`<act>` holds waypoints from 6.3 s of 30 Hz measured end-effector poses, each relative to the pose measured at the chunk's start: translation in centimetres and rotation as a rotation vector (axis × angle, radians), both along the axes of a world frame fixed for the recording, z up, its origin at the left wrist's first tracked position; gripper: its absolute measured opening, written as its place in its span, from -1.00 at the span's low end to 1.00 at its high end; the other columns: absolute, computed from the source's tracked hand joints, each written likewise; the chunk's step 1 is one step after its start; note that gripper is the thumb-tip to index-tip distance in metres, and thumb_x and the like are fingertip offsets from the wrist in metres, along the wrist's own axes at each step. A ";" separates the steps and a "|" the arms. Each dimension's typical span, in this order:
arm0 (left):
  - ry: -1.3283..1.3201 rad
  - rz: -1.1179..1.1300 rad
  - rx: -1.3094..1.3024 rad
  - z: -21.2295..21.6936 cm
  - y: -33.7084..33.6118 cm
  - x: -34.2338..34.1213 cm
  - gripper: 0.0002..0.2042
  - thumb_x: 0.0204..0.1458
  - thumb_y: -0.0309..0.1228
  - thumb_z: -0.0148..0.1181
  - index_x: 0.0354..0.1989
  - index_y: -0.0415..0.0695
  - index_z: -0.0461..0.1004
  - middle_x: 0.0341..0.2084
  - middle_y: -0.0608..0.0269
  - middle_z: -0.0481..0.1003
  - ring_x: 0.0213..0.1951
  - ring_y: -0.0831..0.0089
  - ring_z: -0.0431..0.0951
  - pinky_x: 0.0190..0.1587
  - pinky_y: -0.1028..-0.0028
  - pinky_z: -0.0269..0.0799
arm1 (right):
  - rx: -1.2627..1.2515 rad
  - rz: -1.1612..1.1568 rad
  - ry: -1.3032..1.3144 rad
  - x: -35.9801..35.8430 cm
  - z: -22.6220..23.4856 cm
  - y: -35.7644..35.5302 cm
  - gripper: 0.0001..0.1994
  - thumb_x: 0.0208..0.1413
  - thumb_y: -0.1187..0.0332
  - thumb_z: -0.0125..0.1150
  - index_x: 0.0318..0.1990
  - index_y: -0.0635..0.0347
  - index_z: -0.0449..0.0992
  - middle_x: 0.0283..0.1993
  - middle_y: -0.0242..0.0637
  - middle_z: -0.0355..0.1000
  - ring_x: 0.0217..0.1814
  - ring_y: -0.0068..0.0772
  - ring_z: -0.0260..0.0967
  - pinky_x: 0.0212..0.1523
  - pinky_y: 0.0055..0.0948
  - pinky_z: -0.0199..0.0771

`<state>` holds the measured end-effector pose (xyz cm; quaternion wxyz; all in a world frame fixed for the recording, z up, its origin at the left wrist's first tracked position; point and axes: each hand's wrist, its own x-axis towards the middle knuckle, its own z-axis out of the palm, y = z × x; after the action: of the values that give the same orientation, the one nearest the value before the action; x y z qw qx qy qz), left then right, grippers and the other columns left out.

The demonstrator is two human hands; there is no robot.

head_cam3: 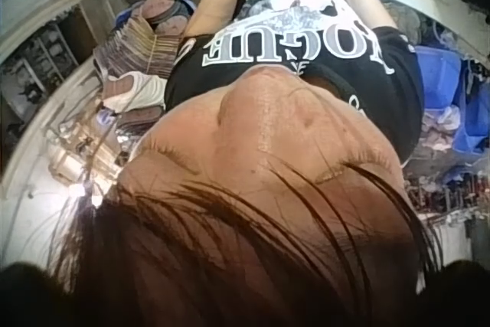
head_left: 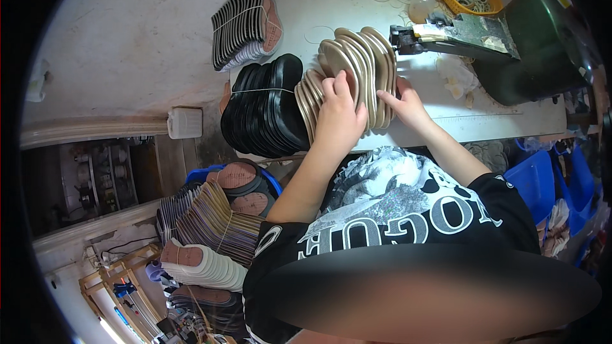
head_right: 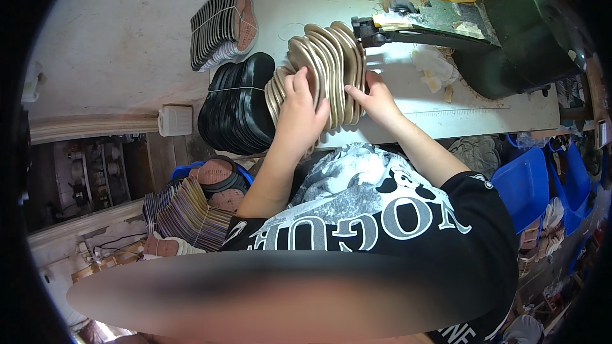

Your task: Applying adhesive to shoe insoles and bundling them together in a factory setting.

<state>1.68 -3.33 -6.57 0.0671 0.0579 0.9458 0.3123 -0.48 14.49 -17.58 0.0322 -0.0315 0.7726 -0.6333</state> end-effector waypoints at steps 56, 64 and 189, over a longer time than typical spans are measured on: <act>0.395 0.082 -0.407 -6.2 -1.8 0.0 -0.06 0.08 0.09 0.03 0.32 -0.49 -0.22 0.33 -0.43 -0.28 0.39 -0.21 -0.35 0.35 -0.10 -0.48 | 0.233 0.034 -0.160 -1.1 1.3 0.8 -0.46 0.07 0.23 0.15 0.14 0.37 0.23 -0.15 0.13 0.49 -0.07 0.07 0.48 0.01 -0.23 0.44; 0.100 0.201 -0.430 -5.7 -3.6 0.2 -0.03 0.10 0.18 -0.06 0.30 -0.56 -0.21 0.33 -0.46 -0.37 0.40 -0.19 -0.41 0.33 -0.11 -0.52 | 0.353 0.144 -0.031 -1.2 4.2 0.5 -0.35 0.03 0.01 0.22 0.08 0.43 0.28 0.00 0.20 0.38 0.07 0.10 0.36 0.13 -0.18 0.33; 0.027 -0.058 0.751 -1.0 -8.6 2.0 -0.72 0.12 -0.46 0.08 -0.02 -0.28 0.47 -0.04 0.08 0.49 0.05 0.33 0.45 0.14 0.42 0.28 | 0.805 0.227 0.505 -1.1 4.4 -7.1 -0.45 0.10 0.24 0.01 0.21 0.34 0.20 0.10 -0.05 0.27 0.17 -0.14 0.20 0.12 -0.19 0.13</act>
<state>3.69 -11.93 -7.59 0.0375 0.1095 0.7641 0.6346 -1.63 7.40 -13.14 -0.0776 -0.2534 0.9314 -0.2496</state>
